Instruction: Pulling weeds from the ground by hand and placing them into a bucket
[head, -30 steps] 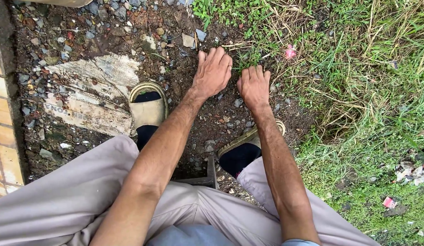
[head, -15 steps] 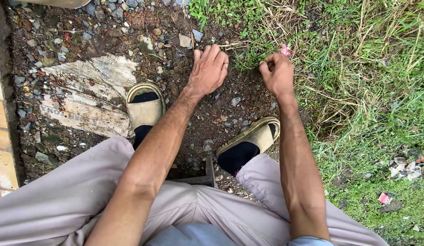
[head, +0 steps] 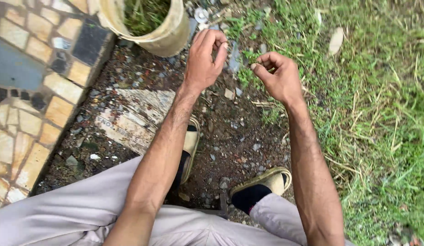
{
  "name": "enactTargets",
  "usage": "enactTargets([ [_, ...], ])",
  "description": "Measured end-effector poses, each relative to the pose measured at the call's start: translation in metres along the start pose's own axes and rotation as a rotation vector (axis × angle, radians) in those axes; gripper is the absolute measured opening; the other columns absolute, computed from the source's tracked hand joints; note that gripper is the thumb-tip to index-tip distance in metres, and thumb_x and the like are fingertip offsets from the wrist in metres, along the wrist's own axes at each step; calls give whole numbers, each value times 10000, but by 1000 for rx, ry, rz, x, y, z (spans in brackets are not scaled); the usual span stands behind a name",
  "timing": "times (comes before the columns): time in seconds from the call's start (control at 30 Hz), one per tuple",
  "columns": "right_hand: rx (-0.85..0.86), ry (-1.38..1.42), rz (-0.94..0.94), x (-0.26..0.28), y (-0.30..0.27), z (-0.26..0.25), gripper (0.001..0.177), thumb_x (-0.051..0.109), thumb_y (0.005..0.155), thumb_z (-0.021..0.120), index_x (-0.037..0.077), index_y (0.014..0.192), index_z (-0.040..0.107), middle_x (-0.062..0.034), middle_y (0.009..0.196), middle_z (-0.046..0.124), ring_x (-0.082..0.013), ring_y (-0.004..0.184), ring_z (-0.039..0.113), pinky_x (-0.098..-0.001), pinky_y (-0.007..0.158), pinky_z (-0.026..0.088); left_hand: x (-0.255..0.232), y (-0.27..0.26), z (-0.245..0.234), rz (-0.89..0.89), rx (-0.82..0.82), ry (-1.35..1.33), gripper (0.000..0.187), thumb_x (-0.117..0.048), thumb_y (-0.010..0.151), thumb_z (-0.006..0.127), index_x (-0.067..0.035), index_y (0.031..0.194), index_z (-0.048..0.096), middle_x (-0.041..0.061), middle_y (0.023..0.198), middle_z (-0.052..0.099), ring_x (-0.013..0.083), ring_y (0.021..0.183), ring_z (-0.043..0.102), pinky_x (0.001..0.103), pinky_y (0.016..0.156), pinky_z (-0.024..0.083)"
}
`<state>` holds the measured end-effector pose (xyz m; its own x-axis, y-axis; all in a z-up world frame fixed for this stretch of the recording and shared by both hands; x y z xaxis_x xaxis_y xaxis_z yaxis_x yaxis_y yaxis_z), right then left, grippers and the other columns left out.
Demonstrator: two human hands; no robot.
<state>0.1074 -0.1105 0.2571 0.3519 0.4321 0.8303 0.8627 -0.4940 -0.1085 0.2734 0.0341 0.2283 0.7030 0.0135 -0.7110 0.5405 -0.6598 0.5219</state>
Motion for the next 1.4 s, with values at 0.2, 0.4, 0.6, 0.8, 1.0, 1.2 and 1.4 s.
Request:
enactTargets([
  [0.2, -19, -33, -244, 145, 100, 58, 47, 85, 1006, 677, 81, 1052, 684, -66, 1001, 700, -177, 903, 659, -319, 840, 593, 33, 47, -140, -123, -308, 193, 64, -40, 962, 621, -95, 991, 607, 28, 911, 637, 148, 782, 589, 297, 719, 532],
  [0.4, 49, -244, -414, 189, 147, 108, 265, 29, 1018, 609, -56, 1264, 660, -220, 1072, 767, -274, 826, 792, -406, 743, 695, 91, 28, -166, -590, -217, 313, 252, -26, 843, 789, -126, 1061, 713, 74, 1213, 748, 265, 1187, 671, 510, 1096, 437],
  [0.6, -82, -307, -422, 140, 133, 90, 65, 8, 981, 694, 3, 988, 758, -98, 861, 769, -158, 697, 725, -279, 668, 665, 73, 24, -125, -591, -233, 306, 261, -315, 852, 846, -186, 800, 624, -22, 869, 565, 168, 878, 546, 371, 865, 474],
  [0.8, -41, -200, 48, 8, 53, 37, 65, 30, 959, 676, 70, 939, 724, -44, 836, 742, -125, 686, 688, -282, 668, 658, 22, -6, 17, -286, 86, 101, 392, -338, 942, 760, -151, 711, 505, -10, 792, 437, 202, 804, 483, 360, 745, 434],
  [1.0, 7, -360, 518, -206, -103, 39, 104, 252, 914, 712, 260, 980, 791, 33, 813, 752, -262, 868, 736, -437, 849, 516, 4, -146, 156, -440, 647, -87, 72, -137, 943, 691, -134, 877, 720, 75, 825, 635, 276, 882, 685, 451, 862, 541],
  [1.2, -438, 1001, 934, -214, -180, 42, 210, 95, 1038, 536, 37, 1208, 643, -75, 900, 711, -155, 700, 698, -263, 535, 577, -18, -234, 196, -837, 694, -317, 143, -140, 1013, 597, -73, 1052, 716, 169, 897, 711, 320, 878, 719, 453, 791, 543],
  [1.4, -523, 1178, 919, -223, -189, 51, 217, 110, 1037, 542, 36, 1234, 593, -16, 898, 691, -127, 724, 687, -273, 596, 547, -27, -245, 224, -796, 735, -312, 137, -126, 1028, 593, -66, 1080, 705, 155, 919, 707, 277, 861, 713, 415, 779, 546],
])
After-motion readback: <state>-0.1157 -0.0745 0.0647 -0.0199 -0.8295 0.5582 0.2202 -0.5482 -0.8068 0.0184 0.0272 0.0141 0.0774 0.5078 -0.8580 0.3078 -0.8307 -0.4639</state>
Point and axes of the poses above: each hand's wrist, its own y-axis towards the middle knuckle, its own z-axis out of the palm, x = y × z, the point moved 3 cm from there along y, towards the middle knuckle
